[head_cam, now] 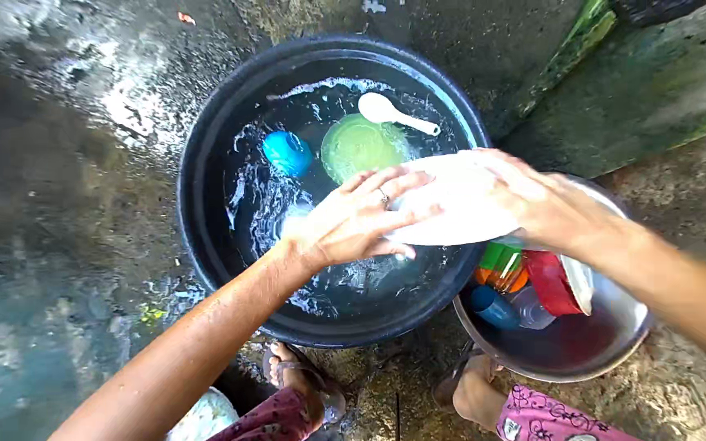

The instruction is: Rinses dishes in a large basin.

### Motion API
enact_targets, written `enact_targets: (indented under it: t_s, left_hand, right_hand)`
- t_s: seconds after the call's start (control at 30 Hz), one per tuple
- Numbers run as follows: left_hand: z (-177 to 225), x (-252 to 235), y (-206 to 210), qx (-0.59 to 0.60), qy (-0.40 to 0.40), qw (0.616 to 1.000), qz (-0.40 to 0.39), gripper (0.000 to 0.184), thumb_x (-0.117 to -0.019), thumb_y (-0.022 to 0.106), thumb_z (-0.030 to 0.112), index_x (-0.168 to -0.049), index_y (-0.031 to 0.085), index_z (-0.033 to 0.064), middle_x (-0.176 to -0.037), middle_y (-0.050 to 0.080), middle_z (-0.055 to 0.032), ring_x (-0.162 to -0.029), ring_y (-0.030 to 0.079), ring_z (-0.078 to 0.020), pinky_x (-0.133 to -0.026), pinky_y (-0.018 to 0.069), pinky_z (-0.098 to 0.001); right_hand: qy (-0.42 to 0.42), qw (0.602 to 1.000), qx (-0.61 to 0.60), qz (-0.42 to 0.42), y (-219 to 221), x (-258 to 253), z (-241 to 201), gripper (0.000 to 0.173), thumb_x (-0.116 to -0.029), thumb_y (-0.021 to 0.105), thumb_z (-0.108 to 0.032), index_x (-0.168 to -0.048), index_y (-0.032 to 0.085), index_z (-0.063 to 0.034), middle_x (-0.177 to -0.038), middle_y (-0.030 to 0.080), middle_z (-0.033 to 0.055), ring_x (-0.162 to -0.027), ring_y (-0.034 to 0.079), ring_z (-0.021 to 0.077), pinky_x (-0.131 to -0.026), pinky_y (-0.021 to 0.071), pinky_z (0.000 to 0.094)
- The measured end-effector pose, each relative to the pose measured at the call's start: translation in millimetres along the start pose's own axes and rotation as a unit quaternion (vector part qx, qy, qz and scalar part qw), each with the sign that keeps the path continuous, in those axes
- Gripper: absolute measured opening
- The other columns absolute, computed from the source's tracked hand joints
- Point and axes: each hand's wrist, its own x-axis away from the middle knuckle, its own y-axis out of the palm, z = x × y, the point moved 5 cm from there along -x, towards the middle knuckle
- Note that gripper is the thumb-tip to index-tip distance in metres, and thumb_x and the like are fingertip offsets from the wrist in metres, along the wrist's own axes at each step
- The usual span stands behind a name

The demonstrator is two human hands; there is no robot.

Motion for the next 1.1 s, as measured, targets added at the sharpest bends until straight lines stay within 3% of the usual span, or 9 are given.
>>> enact_targets:
  t_s: [0.07,0.13,0.27,0.43,0.6,0.73,0.93,1.03,1.1]
  left_hand:
    - [-26,7,8,0.046,-0.06,0.997,-0.021,0.066,-0.0923,0.067,0.055,-0.144,0.059,0.016,-0.152,0.052,-0.0213,-0.137,0.053,-0.041,-0.11,0.0431,-0.0583]
    - [-67,28,17,0.067,-0.17,0.981,-0.063,0.072,-0.0893,0.076,0.043,-0.15,0.053,0.0114,-0.156,0.046,-0.0248,-0.137,0.05,-0.0466,-0.108,0.0422,-0.065]
    - [-131,67,48,0.066,-0.366,0.922,-0.109,0.062,-0.0946,0.075,0.027,-0.147,0.052,0.003,-0.157,0.039,-0.0297,-0.139,0.044,-0.0527,-0.11,0.0374,-0.0692]
    - [-163,91,106,0.201,-0.647,0.734,-0.04,0.07,-0.1091,0.04,0.052,-0.155,0.038,-0.0018,-0.152,0.043,-0.035,-0.143,0.04,-0.0519,-0.116,0.0312,-0.067]
    - [-185,96,169,0.334,-0.695,0.624,0.126,0.066,-0.1092,0.042,0.049,-0.152,0.041,-0.0011,-0.146,0.051,-0.0301,-0.134,0.053,-0.0402,-0.111,0.043,-0.0562]
    - [-190,71,181,0.404,-0.644,0.62,0.195,0.04,-0.109,0.045,0.017,-0.142,0.045,-0.0061,-0.117,0.062,-0.0176,-0.095,0.064,-0.0178,-0.086,0.0548,-0.0344]
    - [-179,51,143,0.458,-0.621,0.595,0.224,0.035,-0.1116,0.038,0.016,-0.144,0.034,0.005,-0.115,0.059,-0.0124,-0.086,0.068,-0.0157,-0.075,0.0602,-0.0327]
    - [-163,46,88,0.429,-0.575,0.664,0.211,0.034,-0.1118,0.037,0.017,-0.145,0.035,0.0069,-0.115,0.06,-0.0079,-0.088,0.068,-0.0122,-0.078,0.0596,-0.0311]
    - [-143,38,39,0.356,-0.498,0.778,0.141,0.035,-0.1104,0.039,0.017,-0.144,0.036,0.0068,-0.109,0.065,-0.0019,-0.086,0.069,-0.0043,-0.078,0.0599,-0.025]
  right_hand:
    - [0.106,0.988,0.033,-0.104,-37,40,12,0.064,-0.0804,0.074,0.004,-0.141,0.055,-0.0016,-0.153,0.044,0.0271,-0.123,0.06,0.0495,-0.074,0.058,0.0614]
    - [0.258,0.952,0.057,-0.156,-62,89,31,0.073,-0.0764,0.077,0.011,-0.144,0.05,0.003,-0.153,0.041,0.0303,-0.117,0.058,0.0585,-0.073,0.0521,0.0728]
    - [0.495,0.842,0.094,-0.193,-70,190,68,0.089,-0.0797,0.072,0.014,-0.157,0.036,-0.0077,-0.15,0.042,0.0323,-0.128,0.048,0.061,-0.086,0.0437,0.0802]
    - [0.585,0.773,0.104,-0.224,-42,257,88,0.079,-0.0935,0.062,0.007,-0.162,0.025,-0.0072,-0.15,0.038,0.0384,-0.131,0.042,0.065,-0.089,0.0408,0.0812]
    - [0.644,0.725,0.093,-0.227,-13,285,107,0.075,-0.1003,0.058,-0.004,-0.163,0.018,-0.0063,-0.151,0.032,0.0427,-0.13,0.042,0.0672,-0.091,0.0406,0.0803]
    - [0.665,0.712,0.057,-0.219,3,305,113,0.083,-0.0976,0.067,-0.028,-0.163,0.019,-0.0079,-0.152,0.031,0.0422,-0.123,0.048,0.0668,-0.089,0.0418,0.0802]
    - [0.596,0.764,-0.021,-0.249,38,318,110,0.095,-0.0886,0.074,-0.051,-0.159,0.031,-0.004,-0.151,0.036,0.0398,-0.133,0.042,0.0624,-0.1,0.0368,0.0787]
    - [0.558,0.81,-0.028,-0.179,26,297,101,0.085,-0.0932,0.064,-0.052,-0.153,0.04,0.0031,-0.153,0.033,0.0396,-0.134,0.041,0.0622,-0.101,0.0373,0.0771]
    - [0.503,0.859,-0.035,-0.093,13,242,83,0.071,-0.0967,0.055,-0.043,-0.146,0.045,0.0078,-0.149,0.037,0.0393,-0.125,0.052,0.0568,-0.094,0.0482,0.0684]
